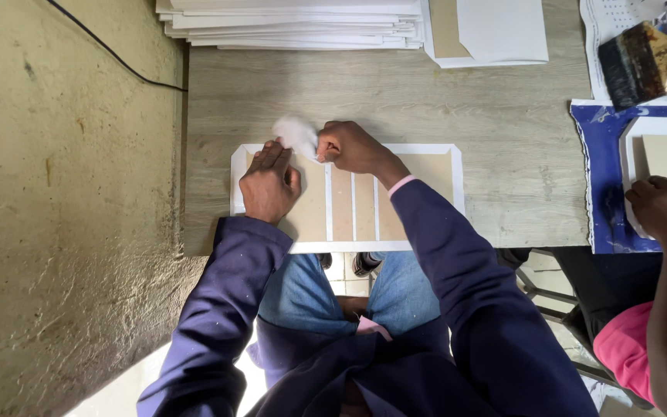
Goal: The person assembles a paper craft by folding a pre-cut sheet and pressing the creases. They then use a white cloth to wipe the surface of the folded paper before placing it on a stack.
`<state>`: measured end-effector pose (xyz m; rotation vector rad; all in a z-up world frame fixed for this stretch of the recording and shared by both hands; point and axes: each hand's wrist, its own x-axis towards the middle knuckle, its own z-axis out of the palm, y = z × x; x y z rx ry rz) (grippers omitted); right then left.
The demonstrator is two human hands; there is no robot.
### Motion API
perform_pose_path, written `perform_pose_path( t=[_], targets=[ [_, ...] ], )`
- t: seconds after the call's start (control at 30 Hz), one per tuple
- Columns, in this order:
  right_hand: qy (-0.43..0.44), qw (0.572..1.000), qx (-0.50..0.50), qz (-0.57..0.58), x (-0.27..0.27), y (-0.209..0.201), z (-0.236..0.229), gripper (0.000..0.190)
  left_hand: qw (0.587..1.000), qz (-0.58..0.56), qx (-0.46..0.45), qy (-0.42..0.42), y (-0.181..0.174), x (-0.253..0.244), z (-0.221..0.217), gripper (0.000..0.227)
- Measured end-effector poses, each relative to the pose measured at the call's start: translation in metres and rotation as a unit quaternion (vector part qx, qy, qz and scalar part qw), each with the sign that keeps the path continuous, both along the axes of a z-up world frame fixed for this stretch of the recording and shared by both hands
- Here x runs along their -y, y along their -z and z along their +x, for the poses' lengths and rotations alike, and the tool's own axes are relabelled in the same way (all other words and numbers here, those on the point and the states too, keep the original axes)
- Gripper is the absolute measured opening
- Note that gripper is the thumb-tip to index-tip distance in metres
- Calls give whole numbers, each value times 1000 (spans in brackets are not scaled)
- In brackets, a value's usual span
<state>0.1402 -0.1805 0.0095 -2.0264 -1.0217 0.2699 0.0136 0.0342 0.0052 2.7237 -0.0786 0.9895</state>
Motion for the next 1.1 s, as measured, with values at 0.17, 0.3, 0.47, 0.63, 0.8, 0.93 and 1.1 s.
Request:
perform_pose_path(
  t=[0.17, 0.3, 0.47, 0.63, 0.8, 0.93, 1.1],
  targets=[
    [12, 999, 40, -27, 33, -18, 8, 13, 1000, -25, -11, 4, -1, 2, 3, 37],
    [-30, 999, -11, -36, 98, -11, 5, 14, 999, -27, -18, 2, -8, 0, -1, 36],
    [156, 968, -91, -173, 213, -33, 19, 15, 999, 1, -29, 12, -25, 0, -5, 38],
    [216, 944, -16, -248, 137, 0, 22, 26, 999, 16, -29, 33, -18, -1, 0, 45],
    [109, 964, -3, -242, 14, -25, 4, 6, 999, 29, -12, 16, 0, -3, -1, 44],
    [89, 982, -12, -165, -28, -13, 13, 9, 999, 22, 14, 20, -12, -2, 1, 36],
    [38, 987, 8, -157, -94, -9, 41, 7, 997, 49, 50, 35, 26, -6, 4, 28]
  ],
)
